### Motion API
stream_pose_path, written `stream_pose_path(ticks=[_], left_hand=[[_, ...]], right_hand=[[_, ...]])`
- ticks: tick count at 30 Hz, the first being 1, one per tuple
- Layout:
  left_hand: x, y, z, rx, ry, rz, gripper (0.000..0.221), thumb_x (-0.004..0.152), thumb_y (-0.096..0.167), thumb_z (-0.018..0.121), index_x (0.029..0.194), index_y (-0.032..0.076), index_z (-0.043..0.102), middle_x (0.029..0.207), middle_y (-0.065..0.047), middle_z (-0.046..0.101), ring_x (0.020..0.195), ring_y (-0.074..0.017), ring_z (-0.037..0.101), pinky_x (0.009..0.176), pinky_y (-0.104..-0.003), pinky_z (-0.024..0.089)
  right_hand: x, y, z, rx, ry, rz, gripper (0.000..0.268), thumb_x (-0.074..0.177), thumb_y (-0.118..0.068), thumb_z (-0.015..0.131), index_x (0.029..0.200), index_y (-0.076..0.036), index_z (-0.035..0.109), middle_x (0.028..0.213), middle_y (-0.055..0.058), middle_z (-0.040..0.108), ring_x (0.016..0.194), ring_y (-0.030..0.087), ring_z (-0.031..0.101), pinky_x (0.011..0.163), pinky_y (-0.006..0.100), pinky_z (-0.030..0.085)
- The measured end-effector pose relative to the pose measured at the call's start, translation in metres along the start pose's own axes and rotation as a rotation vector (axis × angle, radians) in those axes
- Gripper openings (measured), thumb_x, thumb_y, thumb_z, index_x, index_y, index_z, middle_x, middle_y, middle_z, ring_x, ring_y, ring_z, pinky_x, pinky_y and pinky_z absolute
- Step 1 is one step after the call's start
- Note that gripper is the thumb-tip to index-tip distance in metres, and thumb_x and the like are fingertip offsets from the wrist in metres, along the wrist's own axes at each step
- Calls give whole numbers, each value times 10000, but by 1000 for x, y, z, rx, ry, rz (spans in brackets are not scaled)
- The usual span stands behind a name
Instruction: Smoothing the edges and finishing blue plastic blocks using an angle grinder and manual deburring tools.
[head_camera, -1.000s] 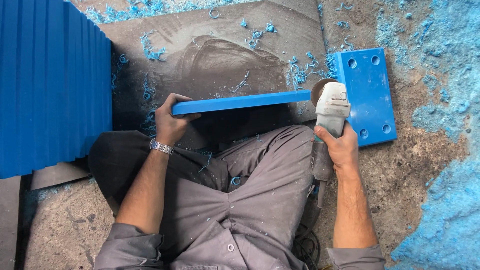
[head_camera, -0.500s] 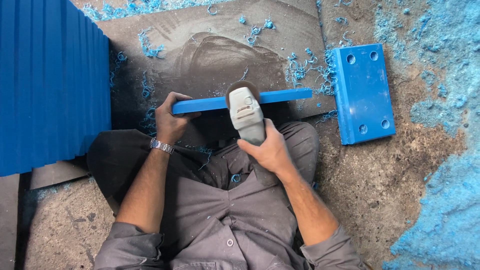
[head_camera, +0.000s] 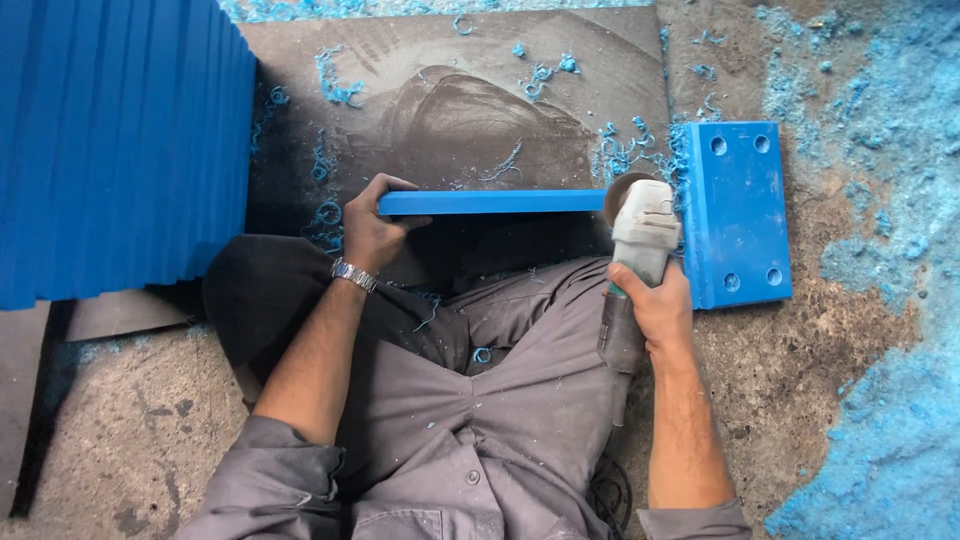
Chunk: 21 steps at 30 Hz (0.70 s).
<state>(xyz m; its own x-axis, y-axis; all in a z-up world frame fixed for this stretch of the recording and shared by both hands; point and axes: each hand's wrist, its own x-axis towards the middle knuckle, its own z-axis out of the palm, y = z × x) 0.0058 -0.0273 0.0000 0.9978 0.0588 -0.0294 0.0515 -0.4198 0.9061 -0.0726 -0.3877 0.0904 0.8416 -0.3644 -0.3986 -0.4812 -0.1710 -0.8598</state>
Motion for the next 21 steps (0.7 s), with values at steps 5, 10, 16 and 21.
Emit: stream_pose_path(ticks=[5, 10, 16, 21], left_hand=[[-3, -7, -3, -156, 36, 11, 398, 705, 54, 899, 1060, 108, 729, 1051, -48, 782, 968, -182, 755, 824, -323, 605], [0, -26, 6, -184, 59, 32, 379, 746, 37, 864, 1094, 117, 738, 1114, -41, 772, 1032, -183, 751, 888, -319, 605], [0, -28, 7, -160, 77, 3, 374, 750, 60, 866, 1095, 134, 741, 1115, -34, 766, 1022, -197, 745, 872, -332, 602], [-1, -30, 10, -235, 111, 48, 378, 737, 10, 830, 1084, 127, 740, 1108, -42, 780, 1037, -194, 765, 886, -327, 612]], right_hand=[[-19, -7, 78, -393, -133, -302, 592, 765, -321, 875, 1191, 21, 648, 1066, 137, 748, 967, 233, 720, 854, 363, 551], [-44, -32, 142, -356, -341, -320, 628, 747, -337, 873, 1199, 22, 627, 1068, 146, 746, 971, 222, 718, 864, 356, 554], [-48, -37, 132, -445, -248, -274, 619, 755, -330, 866, 1207, 26, 637, 1066, 139, 749, 963, 226, 727, 865, 362, 554], [-52, -48, 118, -219, -186, -16, 642, 740, -323, 837, 1235, 6, 595, 1021, 155, 724, 839, 278, 720, 757, 403, 571]])
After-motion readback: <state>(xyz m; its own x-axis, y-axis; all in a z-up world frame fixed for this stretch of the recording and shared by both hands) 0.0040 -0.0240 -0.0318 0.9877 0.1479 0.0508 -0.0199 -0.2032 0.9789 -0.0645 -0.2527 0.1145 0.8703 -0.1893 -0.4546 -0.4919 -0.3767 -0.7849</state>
